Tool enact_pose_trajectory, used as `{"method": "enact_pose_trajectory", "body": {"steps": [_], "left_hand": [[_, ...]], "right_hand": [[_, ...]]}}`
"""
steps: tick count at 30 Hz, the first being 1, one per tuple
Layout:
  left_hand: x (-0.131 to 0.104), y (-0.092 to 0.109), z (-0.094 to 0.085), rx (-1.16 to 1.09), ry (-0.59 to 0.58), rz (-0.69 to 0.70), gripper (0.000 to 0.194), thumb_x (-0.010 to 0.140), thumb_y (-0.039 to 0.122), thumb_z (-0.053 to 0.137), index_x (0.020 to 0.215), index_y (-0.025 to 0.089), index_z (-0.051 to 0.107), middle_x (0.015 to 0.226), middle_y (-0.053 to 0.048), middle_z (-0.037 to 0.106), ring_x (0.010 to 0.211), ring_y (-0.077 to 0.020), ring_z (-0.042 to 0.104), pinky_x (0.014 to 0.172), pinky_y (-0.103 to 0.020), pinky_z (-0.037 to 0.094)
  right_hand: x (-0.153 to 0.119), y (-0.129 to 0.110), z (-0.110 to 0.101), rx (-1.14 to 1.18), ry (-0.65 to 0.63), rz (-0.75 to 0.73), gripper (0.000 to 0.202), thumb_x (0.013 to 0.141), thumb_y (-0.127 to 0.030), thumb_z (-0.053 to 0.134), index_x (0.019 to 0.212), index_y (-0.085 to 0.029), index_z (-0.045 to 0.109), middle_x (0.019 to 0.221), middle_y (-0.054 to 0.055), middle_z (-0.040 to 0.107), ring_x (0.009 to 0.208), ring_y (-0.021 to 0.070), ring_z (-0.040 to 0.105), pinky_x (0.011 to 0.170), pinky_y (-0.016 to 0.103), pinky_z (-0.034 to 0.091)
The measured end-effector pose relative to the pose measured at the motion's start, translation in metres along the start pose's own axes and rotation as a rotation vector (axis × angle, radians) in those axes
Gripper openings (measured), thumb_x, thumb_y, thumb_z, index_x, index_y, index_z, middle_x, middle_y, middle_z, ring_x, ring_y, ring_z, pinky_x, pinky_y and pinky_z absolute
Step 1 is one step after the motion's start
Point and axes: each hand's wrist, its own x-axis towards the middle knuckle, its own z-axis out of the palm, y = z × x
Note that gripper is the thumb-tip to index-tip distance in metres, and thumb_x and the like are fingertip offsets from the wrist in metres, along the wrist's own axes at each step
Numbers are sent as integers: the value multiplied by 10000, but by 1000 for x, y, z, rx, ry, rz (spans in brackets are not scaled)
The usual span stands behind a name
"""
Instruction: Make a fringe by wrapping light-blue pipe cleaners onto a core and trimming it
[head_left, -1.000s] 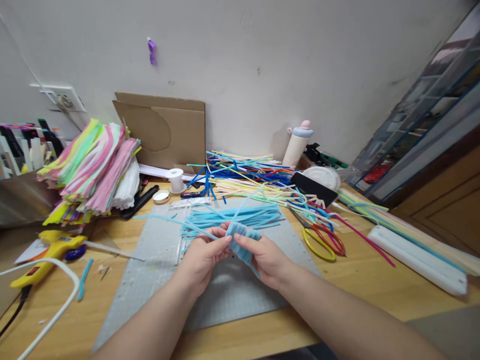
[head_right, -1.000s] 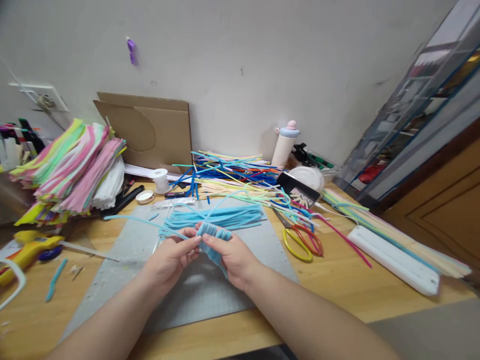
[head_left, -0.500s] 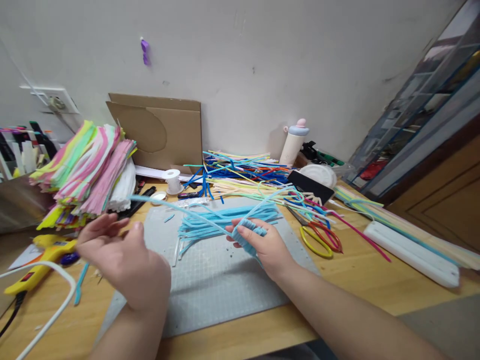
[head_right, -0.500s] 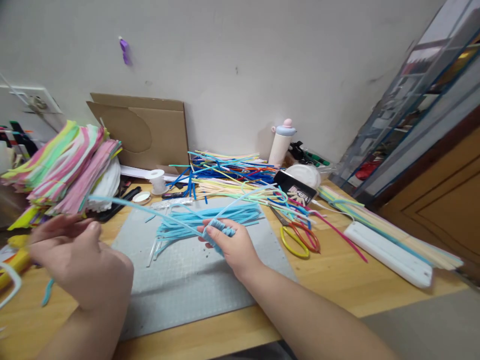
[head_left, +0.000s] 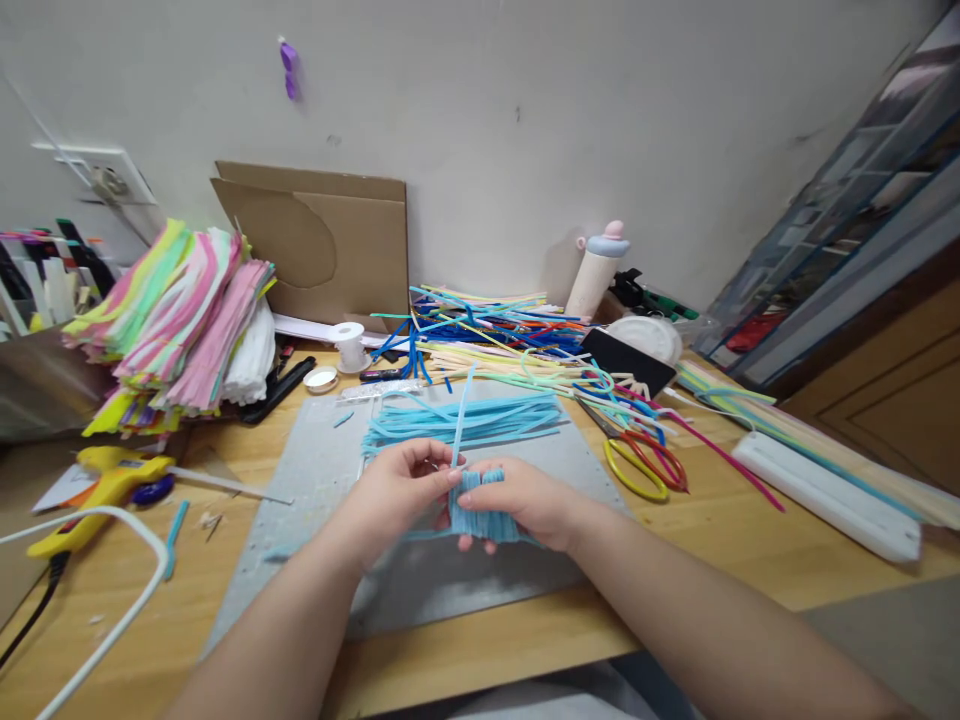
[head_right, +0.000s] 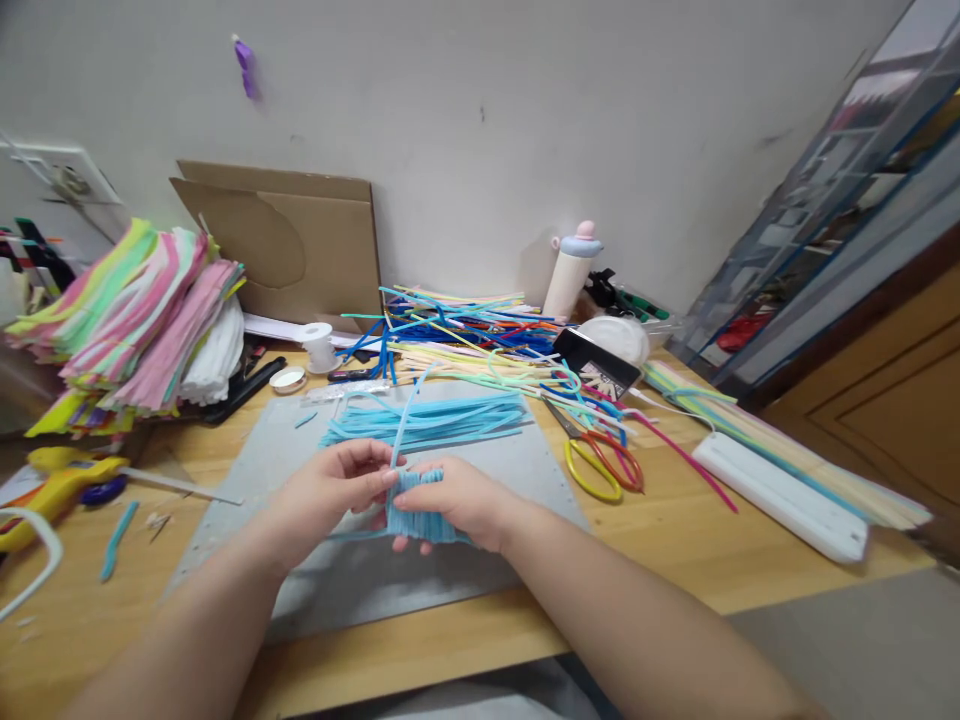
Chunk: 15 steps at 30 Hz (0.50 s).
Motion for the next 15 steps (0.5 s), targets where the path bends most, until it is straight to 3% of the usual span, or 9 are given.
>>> {"method": "enact_pose_trajectory", "body": {"steps": [4, 9, 15], "left_hand": [[0, 2, -4, -63, -14, 33, 246, 680, 346, 702, 758, 154, 569, 583, 38, 531, 468, -63, 457, 452, -189, 308], [1, 4, -5, -34, 87, 56, 238, 661, 327, 720, 787, 153, 619, 571, 23, 572, 503, -91, 503, 461, -199, 324], [4, 0, -2, -85, 125, 83, 254, 664, 328, 716, 828, 155, 627, 594, 23, 588, 551, -114, 547, 557, -244, 426]], "right_hand": [[-2, -1, -8, 16, -79, 52, 336, 716, -325, 656, 993, -134, 655, 883, 94, 702, 612, 125, 638, 447, 163, 422], [-1, 0, -9, 21, -36, 27, 309, 717, -337, 677, 960, -149, 650, 872, 71, 699, 586, 110, 618, 450, 171, 408], [4, 4, -5, -1, 54, -20, 352, 746, -440, 647, 941, -147, 659, 787, 51, 689, 544, 99, 595, 473, 187, 395]]}}
